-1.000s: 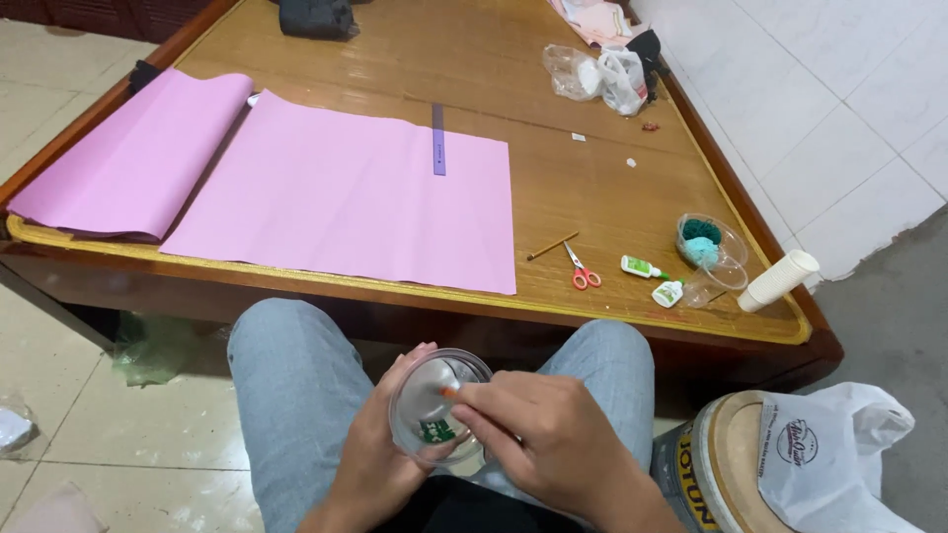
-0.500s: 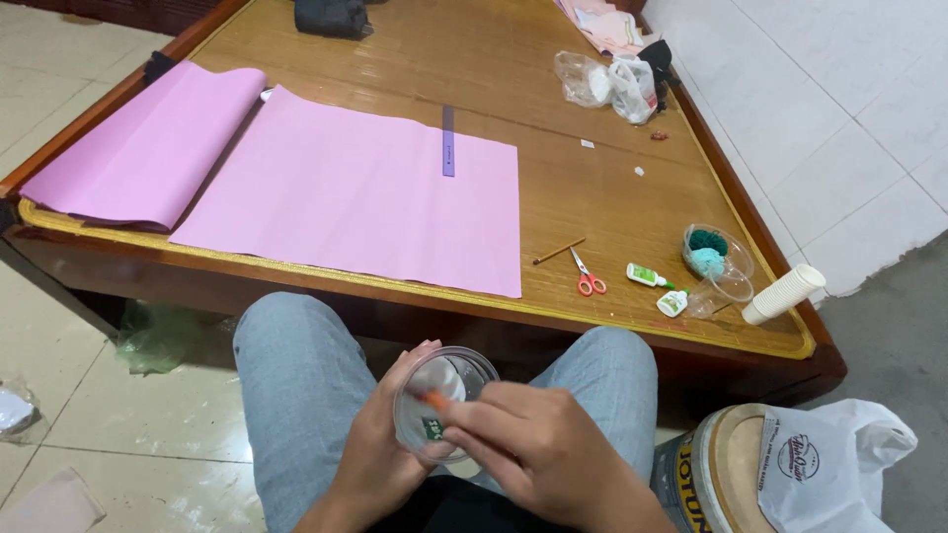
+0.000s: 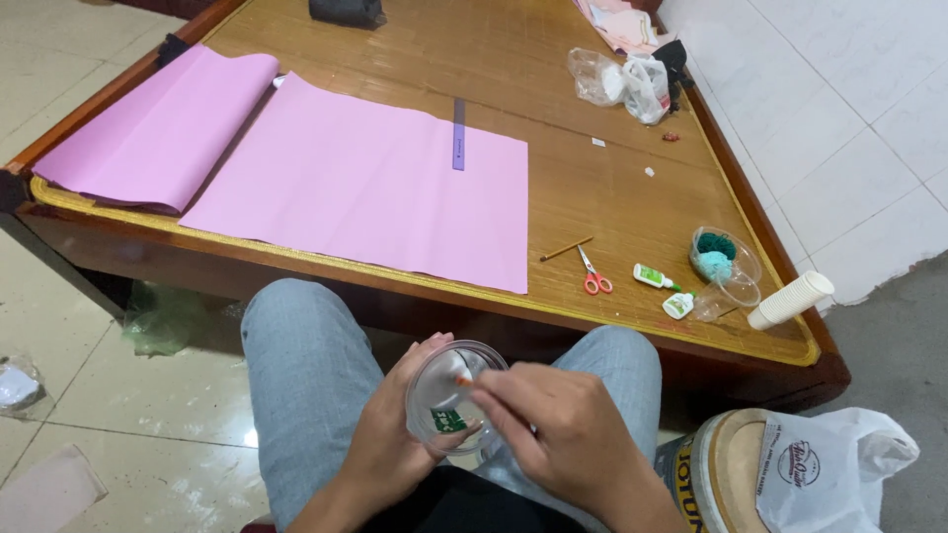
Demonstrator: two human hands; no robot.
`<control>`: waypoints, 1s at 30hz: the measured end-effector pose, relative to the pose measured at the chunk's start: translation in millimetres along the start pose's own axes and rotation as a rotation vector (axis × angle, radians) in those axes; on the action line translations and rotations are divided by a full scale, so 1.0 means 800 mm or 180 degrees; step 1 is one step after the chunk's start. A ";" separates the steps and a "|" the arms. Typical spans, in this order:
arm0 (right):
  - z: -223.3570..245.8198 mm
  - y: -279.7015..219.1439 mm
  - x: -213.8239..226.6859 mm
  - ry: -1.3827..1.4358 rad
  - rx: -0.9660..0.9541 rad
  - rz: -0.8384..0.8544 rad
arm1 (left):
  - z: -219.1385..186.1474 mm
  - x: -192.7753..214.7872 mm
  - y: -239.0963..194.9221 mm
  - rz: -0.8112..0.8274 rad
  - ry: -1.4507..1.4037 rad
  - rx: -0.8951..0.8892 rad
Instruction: Measuring and marking dimensions on a large sheet of pink paper using a ruler and pencil.
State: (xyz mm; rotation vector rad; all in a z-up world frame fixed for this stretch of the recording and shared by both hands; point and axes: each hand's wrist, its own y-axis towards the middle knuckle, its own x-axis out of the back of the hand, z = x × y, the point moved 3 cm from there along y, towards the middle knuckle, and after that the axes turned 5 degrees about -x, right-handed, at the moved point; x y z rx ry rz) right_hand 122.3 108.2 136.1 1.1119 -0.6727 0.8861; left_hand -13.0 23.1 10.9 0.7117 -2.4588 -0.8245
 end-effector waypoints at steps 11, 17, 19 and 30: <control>-0.003 0.001 0.002 -0.0002 -0.0077 -0.0083 | 0.000 -0.002 0.000 0.0006 0.0025 -0.0070; 0.008 0.000 -0.001 0.0406 0.0228 0.0186 | 0.006 -0.001 -0.003 0.0052 0.0001 0.0041; 0.008 0.001 0.005 0.0410 -0.0040 0.0200 | 0.004 0.000 -0.002 0.0041 0.0008 -0.0053; 0.003 0.001 0.002 0.0419 -0.0015 0.0130 | 0.001 0.003 0.001 -0.0008 -0.0020 -0.0079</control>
